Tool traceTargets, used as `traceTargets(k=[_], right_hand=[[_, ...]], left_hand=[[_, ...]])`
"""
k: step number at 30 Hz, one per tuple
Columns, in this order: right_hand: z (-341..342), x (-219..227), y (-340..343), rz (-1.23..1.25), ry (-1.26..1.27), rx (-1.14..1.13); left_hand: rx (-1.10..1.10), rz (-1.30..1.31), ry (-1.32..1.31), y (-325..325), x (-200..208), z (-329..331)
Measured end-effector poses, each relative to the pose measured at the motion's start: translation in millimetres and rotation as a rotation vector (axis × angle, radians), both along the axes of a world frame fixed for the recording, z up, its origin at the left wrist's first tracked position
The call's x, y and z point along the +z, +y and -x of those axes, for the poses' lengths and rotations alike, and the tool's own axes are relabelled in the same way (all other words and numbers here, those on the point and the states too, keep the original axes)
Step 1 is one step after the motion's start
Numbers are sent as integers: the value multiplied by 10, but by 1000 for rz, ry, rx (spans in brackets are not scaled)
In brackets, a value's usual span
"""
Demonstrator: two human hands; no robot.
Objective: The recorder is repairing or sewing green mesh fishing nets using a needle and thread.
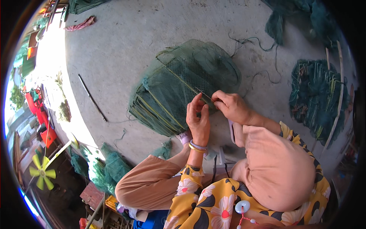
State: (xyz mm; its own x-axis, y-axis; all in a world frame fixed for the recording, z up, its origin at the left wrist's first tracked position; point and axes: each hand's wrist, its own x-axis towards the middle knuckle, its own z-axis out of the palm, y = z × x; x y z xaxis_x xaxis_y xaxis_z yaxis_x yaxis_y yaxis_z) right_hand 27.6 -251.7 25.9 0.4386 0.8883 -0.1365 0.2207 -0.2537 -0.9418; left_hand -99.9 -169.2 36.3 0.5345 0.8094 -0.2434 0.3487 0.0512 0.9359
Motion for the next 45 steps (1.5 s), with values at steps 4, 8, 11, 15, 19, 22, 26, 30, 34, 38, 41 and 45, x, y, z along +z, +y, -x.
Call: traceTargets(k=[4,8,11,15,19,22,26,30,34,38,41,45], right_hand=[[7,156,182,28,89,-80],[-68,188,446,-31,114,-9],[-116,141,574,-10,158,17],[-172,210,597,117,55,71],[-351,524,632,-284,-459,-38],[-441,1007,615,-91,63,-94],[-530,1387,583,18,312,69],[-625,1651,509,159,239,173],[-761,1955,345,302,113,201],[-588,2076,619,215,73,239],[-427,2189,602,82,3,285],[-620,2149,581,181,71,221]], left_hand=[[4,109,-43,33,-76,69],[8,83,-99,-5,-261,100],[68,245,-243,4,-267,71],[92,283,-279,20,-285,117],[109,299,-287,-9,-313,118],[136,395,-377,31,-319,113],[196,438,-407,90,-405,218],[306,529,-441,-7,-481,196],[359,648,-545,-177,-546,16],[344,516,-473,-108,-634,243],[318,443,-415,-125,-652,253],[298,478,-386,-204,-522,82]])
